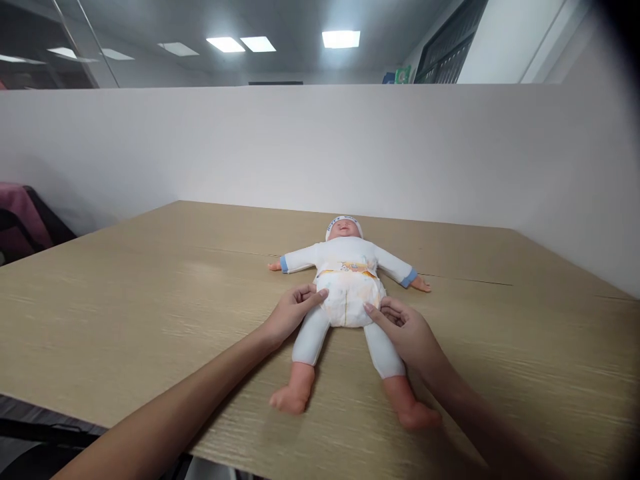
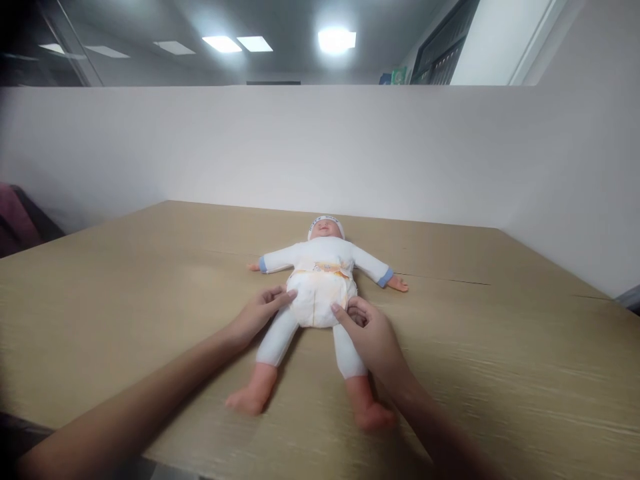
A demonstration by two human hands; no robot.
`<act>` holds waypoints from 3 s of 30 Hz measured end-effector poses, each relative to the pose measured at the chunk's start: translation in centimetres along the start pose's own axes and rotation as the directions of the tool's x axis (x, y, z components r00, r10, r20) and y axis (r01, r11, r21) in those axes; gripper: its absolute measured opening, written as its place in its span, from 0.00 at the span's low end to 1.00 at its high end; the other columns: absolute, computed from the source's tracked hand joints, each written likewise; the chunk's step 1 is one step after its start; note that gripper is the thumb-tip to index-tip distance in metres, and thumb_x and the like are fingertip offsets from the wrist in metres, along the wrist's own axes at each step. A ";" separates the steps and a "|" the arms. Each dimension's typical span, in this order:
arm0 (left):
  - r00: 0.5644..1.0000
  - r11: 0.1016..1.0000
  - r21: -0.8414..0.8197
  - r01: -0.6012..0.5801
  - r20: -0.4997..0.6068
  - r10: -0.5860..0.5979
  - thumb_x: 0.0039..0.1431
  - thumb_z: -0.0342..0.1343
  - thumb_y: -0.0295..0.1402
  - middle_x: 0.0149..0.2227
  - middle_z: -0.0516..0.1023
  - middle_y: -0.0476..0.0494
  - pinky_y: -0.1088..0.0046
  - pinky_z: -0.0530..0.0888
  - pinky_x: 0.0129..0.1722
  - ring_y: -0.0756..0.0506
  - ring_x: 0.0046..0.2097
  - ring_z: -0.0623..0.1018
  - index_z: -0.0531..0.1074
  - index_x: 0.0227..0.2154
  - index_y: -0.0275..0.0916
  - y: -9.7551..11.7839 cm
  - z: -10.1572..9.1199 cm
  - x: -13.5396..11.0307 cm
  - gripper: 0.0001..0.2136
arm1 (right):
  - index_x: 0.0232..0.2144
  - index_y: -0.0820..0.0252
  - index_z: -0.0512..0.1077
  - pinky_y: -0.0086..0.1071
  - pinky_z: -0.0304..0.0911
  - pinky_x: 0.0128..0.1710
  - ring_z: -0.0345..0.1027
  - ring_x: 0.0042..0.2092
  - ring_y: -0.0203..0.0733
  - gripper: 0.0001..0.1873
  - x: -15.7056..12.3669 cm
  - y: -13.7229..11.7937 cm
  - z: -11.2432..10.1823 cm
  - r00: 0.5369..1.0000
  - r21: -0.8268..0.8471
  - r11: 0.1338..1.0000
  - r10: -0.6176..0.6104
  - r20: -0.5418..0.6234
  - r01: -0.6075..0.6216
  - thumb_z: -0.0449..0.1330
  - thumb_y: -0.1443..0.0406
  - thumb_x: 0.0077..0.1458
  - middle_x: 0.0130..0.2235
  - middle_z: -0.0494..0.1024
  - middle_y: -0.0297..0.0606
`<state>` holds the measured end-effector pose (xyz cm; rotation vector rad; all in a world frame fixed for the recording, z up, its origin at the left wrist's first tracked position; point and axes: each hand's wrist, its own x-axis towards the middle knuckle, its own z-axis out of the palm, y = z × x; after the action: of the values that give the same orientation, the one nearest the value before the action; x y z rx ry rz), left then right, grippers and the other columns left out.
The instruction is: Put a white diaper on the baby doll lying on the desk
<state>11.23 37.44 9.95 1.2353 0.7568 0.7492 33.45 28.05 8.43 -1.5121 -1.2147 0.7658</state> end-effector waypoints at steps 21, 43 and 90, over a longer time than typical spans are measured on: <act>0.872 0.786 0.564 -0.253 -0.219 0.438 0.58 0.66 0.47 0.35 0.80 0.49 0.69 0.69 0.37 0.47 0.32 0.71 0.77 0.35 0.41 0.4 0.1 -0.8 0.14 | 0.29 0.54 0.69 0.34 0.57 0.33 0.61 0.29 0.39 0.17 -0.7 -1.4 -0.1 0.889 -0.450 0.872 -0.351 -0.295 0.195 0.65 0.50 0.58 0.28 0.69 0.31; 0.773 0.480 0.873 -0.085 -0.246 0.584 0.67 0.54 0.42 0.51 0.75 0.37 0.54 0.64 0.56 0.35 0.55 0.71 0.71 0.45 0.40 -1.7 -4.1 3.0 0.12 | 0.46 0.60 0.67 0.47 0.61 0.53 0.67 0.49 0.54 0.11 3.3 3.3 -3.1 0.727 -0.723 0.664 -0.590 -0.350 0.190 0.55 0.61 0.63 0.46 0.74 0.50; 0.863 0.573 0.820 0.018 -0.303 0.405 0.55 0.63 0.40 0.37 0.80 0.43 0.67 0.69 0.37 0.37 0.41 0.80 0.67 0.41 0.42 -0.4 4.2 -19.8 0.15 | 0.52 0.55 0.74 0.38 0.68 0.43 0.76 0.45 0.52 0.22 -9.7 -4.6 -9.1 0.975 -0.586 0.786 -0.221 0.029 0.196 0.57 0.55 0.58 0.47 0.83 0.41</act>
<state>3.92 18.66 12.10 2.0391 1.4879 0.9462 37.42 15.91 14.37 -1.8268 -1.6538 0.2002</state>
